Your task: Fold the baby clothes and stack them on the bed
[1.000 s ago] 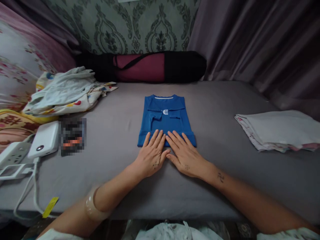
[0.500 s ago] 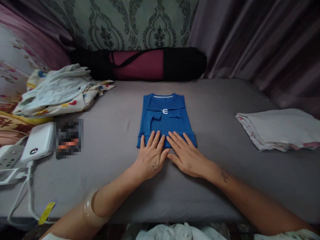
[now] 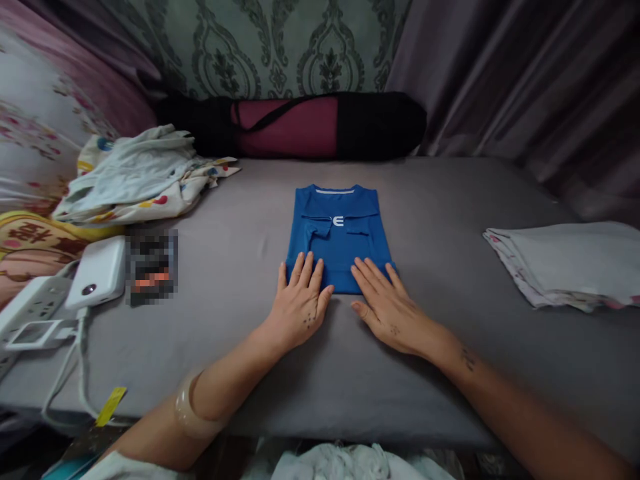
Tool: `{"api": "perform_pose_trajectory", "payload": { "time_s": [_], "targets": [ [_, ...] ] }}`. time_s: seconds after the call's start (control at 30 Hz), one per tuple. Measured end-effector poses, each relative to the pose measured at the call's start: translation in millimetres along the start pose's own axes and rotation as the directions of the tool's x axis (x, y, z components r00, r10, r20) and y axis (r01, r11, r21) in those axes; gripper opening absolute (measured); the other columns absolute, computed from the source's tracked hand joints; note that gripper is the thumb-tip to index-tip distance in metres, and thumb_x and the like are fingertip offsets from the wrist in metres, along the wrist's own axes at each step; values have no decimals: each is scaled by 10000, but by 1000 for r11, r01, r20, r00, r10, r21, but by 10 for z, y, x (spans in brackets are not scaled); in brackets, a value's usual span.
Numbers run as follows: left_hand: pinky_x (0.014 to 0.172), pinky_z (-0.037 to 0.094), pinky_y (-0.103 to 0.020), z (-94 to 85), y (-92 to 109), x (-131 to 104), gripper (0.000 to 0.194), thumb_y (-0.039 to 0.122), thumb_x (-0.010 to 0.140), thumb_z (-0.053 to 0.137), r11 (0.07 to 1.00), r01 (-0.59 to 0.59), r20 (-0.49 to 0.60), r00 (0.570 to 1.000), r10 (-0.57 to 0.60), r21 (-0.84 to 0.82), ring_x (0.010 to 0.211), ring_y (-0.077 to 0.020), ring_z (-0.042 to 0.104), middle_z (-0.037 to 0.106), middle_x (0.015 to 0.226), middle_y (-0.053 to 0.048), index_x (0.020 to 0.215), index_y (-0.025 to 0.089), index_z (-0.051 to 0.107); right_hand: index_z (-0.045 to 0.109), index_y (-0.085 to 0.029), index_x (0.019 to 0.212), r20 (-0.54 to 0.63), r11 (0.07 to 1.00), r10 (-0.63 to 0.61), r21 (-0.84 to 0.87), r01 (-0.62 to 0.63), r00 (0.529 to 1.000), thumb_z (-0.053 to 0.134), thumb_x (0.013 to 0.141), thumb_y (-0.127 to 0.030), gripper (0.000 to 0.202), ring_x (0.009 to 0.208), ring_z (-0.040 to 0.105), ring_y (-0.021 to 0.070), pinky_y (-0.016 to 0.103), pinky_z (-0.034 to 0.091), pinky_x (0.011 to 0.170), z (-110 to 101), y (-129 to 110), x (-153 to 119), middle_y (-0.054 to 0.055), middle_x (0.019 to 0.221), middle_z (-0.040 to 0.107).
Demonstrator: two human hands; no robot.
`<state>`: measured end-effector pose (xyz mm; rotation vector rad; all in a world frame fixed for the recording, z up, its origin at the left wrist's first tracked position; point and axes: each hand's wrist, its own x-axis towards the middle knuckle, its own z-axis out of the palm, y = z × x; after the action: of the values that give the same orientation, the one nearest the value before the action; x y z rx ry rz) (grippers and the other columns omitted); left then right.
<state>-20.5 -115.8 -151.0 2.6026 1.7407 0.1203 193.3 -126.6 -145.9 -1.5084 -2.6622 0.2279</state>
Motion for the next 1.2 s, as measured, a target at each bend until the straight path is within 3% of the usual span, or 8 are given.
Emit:
{"api": "perform_pose_trajectory", "payload": {
  "time_s": [0.13, 0.3, 0.47, 0.57, 0.77, 0.97, 1.1, 1.2],
  "targets": [
    [1168, 163, -547, -9, -67, 36, 643, 450, 998, 182, 996, 94, 26, 995, -94, -3, 1464, -311, 149, 230, 1563, -190, 1484, 41, 281, 163, -105, 1535, -47, 998, 41, -36, -43, 998, 232, 1003, -478, 654, 1471, 78, 240, 505, 134, 1189, 72, 78, -16, 121, 1586, 174],
    [1161, 218, -508, 52, -95, 50, 673, 458, 994, 179, 996, 87, 58, 995, -86, -28, 1453, -329, 175, 238, 1550, -225, 1474, -5, 271, 135, -122, 1542, -64, 999, 24, -32, -26, 998, 253, 996, -490, 669, 1467, 107, 248, 507, 178, 1183, 138, 106, -8, 123, 1579, 202],
    [1156, 225, -522, 100, -177, 35, 640, 430, 998, 173, 993, 112, -56, 992, -114, -44, 1460, -314, 160, 249, 1551, -215, 1498, 33, 224, 24, -150, 1551, -111, 997, 74, -10, -76, 991, 245, 1000, -468, 673, 1467, 107, 255, 515, 175, 1184, 102, 145, -24, 111, 1593, 153],
    [1158, 227, -511, 130, -260, 27, 632, 426, 998, 181, 992, 119, -104, 987, -123, -45, 1464, -303, 151, 254, 1554, -204, 1507, 52, 207, 64, -114, 1549, -114, 987, 153, -20, -156, 982, 231, 997, -491, 689, 1466, 107, 262, 517, 166, 1185, 101, 215, -37, 132, 1590, 151],
    [1151, 237, -503, 143, -295, 18, 665, 477, 992, 177, 996, 89, -25, 996, -89, 2, 1434, -320, 250, 335, 1515, -216, 1456, 23, 323, 176, -81, 1533, -70, 984, 175, -23, -177, 982, 224, 987, -534, 711, 1462, 136, 246, 482, 188, 1187, 131, 273, -39, 147, 1572, 216],
    [1148, 188, -569, 26, -290, 28, 846, 657, 926, 247, 996, 89, 64, 994, -87, -21, 1441, -351, 215, 295, 1519, -259, 1468, 8, 281, 173, -114, 1539, -85, 985, 175, 5, -175, 981, 243, 979, -553, 715, 1455, 174, 251, 486, 214, 1180, 114, 266, -41, 136, 1567, 240],
    [1121, 181, -634, -72, -376, 50, 878, 672, 862, 445, 992, 50, 41, 998, -46, -112, 1444, -390, 174, 281, 1527, -260, 1471, 59, 288, 178, -123, 1539, -99, 984, 179, 18, -178, 979, 254, 979, -554, 711, 1452, 182, 251, 474, 213, 1183, 115, 275, -46, 131, 1566, 250],
    [1112, 272, -577, -144, -438, 71, 640, 531, 864, 570, 982, -101, -74, 993, 90, -162, 1428, -359, 234, 323, 1522, -190, 1379, 169, 455, 177, -143, 1542, -108, 985, 171, 33, -169, 979, 266, 983, -534, 688, 1449, 197, 248, 474, 208, 1184, 110, 279, -45, 123, 1564, 261]
  ]
}}
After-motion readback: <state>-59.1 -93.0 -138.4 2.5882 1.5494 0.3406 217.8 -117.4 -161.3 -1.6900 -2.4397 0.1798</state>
